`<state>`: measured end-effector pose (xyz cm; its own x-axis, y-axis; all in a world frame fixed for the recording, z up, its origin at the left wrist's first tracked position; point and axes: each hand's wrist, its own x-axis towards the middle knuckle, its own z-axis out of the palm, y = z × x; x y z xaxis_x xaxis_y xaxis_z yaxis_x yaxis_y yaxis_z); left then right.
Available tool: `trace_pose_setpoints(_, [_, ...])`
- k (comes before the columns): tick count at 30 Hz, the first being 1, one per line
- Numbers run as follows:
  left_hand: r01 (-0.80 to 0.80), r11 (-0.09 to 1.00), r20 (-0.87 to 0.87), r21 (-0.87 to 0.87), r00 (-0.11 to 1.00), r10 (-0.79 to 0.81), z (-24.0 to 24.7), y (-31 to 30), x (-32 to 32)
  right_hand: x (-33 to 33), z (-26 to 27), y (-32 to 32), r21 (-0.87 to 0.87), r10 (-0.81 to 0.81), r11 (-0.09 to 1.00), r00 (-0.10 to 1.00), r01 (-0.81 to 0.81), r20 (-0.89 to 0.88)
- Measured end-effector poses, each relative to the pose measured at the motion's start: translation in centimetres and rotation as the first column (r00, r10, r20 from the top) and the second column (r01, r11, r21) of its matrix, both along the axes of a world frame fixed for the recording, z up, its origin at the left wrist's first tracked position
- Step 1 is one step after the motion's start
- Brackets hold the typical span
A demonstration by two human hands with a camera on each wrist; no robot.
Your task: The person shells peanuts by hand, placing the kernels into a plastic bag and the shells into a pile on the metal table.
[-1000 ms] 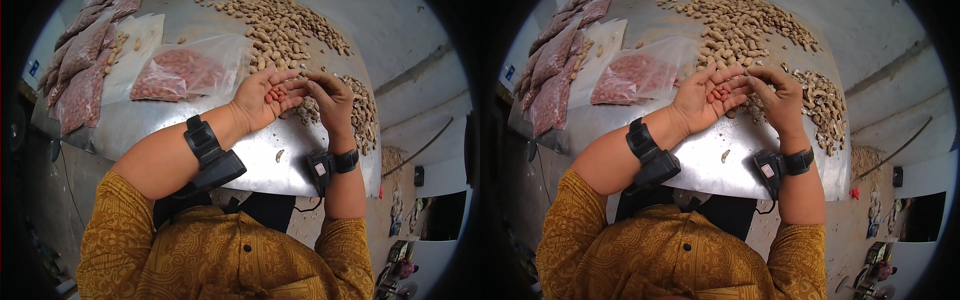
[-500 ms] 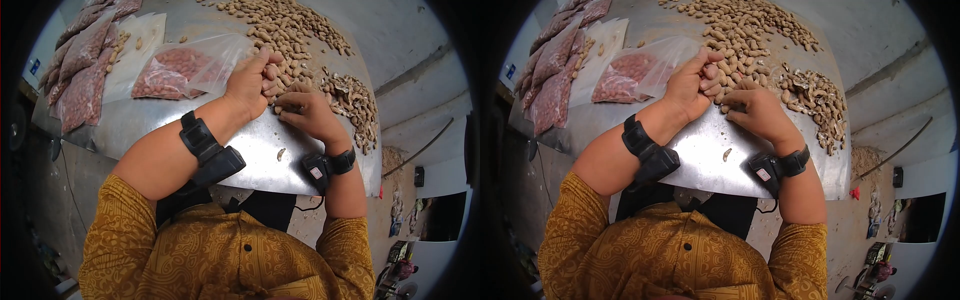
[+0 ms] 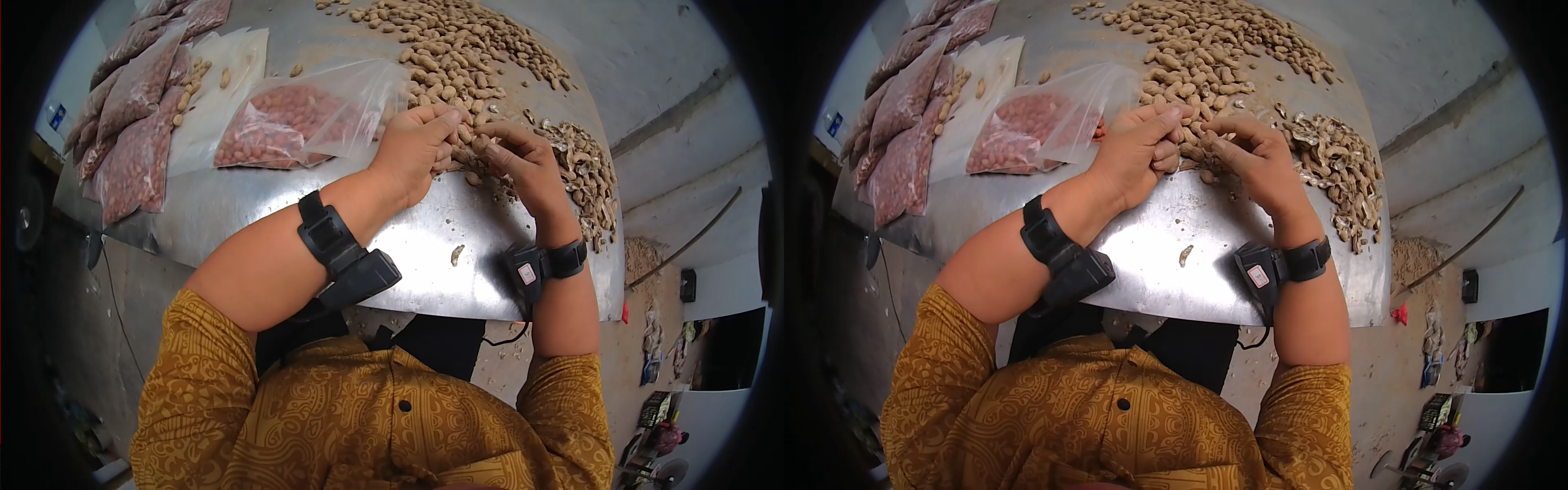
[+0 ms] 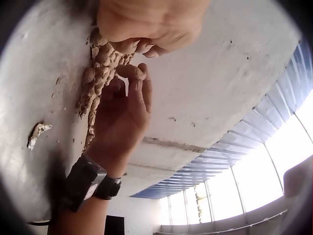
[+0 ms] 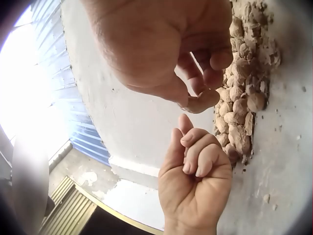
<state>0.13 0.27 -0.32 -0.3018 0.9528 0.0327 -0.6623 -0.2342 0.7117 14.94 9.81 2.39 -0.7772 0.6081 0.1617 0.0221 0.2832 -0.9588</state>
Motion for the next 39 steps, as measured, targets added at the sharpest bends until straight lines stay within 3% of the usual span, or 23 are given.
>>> trace_pose_setpoints(5, [0.009, 0.995, -0.203, -0.095, 0.979, -0.028, 0.5, -0.3, 1.0, 0.4, -0.2, 1.2, -0.337, 0.036, 0.935, 0.973, -0.114, -0.228])
trace_pose_setpoints(8, [-0.007, 0.998, -0.331, -0.055, 0.944, -0.012, 0.4, -0.2, 1.4, 0.2, -0.2, 1.0, -0.413, 0.058, 0.892, 0.953, -0.184, -0.299])
trace_pose_setpoints(11, [-0.053, 0.998, -0.379, -0.019, 0.924, 0.042, 0.4, -0.2, 1.5, -0.2, -0.4, 0.6, -0.44, 0.068, 0.866, 0.928, -0.237, -0.366])
trace_pose_setpoints(15, [-0.122, 0.992, -0.383, 0.043, 0.915, 0.129, 0.0, 0.3, 1.4, -0.7, -1.0, 0.1, -0.395, -0.015, 0.907, 0.927, -0.146, -0.375])
trace_pose_setpoints(18, [-0.154, 0.978, -0.54, 0.137, 0.817, 0.204, -0.6, 0.8, 1.2, -1.1, -1.3, -0.5, -0.301, -0.055, 0.952, 0.945, -0.048, -0.323])
trace_pose_setpoints(21, [-0.161, 0.986, -0.486, 0.03, 0.86, 0.155, 0.1, 0.2, 1.0, -1.1, -0.9, -0.8, -0.21, -0.058, 0.978, 0.963, 0.001, -0.265])
trace_pose_setpoints(24, [-0.143, 0.988, -0.333, 0.063, 0.93, 0.156, 0.2, 0.1, 1.0, -0.8, -0.8, -0.8, -0.125, -0.049, 0.992, 0.976, 0.023, -0.213])
trace_pose_setpoints(27, [0.0, 0.999, -0.401, 0.045, 0.916, 0.018, 1.1, -0.6, 1.5, -0.7, -0.4, -1.0, -0.075, -0.046, 0.997, 0.988, 0.035, -0.149])
trace_pose_setpoints(30, [0.014, 0.994, -0.369, 0.108, 0.929, 0.027, 0.4, -0.1, 2.0, -0.7, -0.2, -1.6, 0.068, -0.033, 0.997, 0.996, 0.039, -0.081])
trace_pose_setpoints(33, [-0.009, 0.997, -0.347, 0.079, 0.937, 0.036, -0.2, 0.0, 2.3, -1.2, -1.5, -1.2, 0.12, -0.051, 0.99, 0.983, 0.073, -0.177])
trace_pose_setpoints(36, [-0.007, 0.996, -0.308, 0.087, 0.951, 0.033, 0.0, -0.1, 2.3, -0.9, -0.9, -1.6, 0.135, -0.069, 0.987, 0.991, 0.085, -0.114])
trace_pose_setpoints(39, [0.072, 0.997, -0.181, 0.042, 0.981, -0.064, 1.6, -1.2, 1.8, -1.2, -1.2, -1.5, -0.054, -0.086, 0.995, 0.99, 0.081, -0.111])
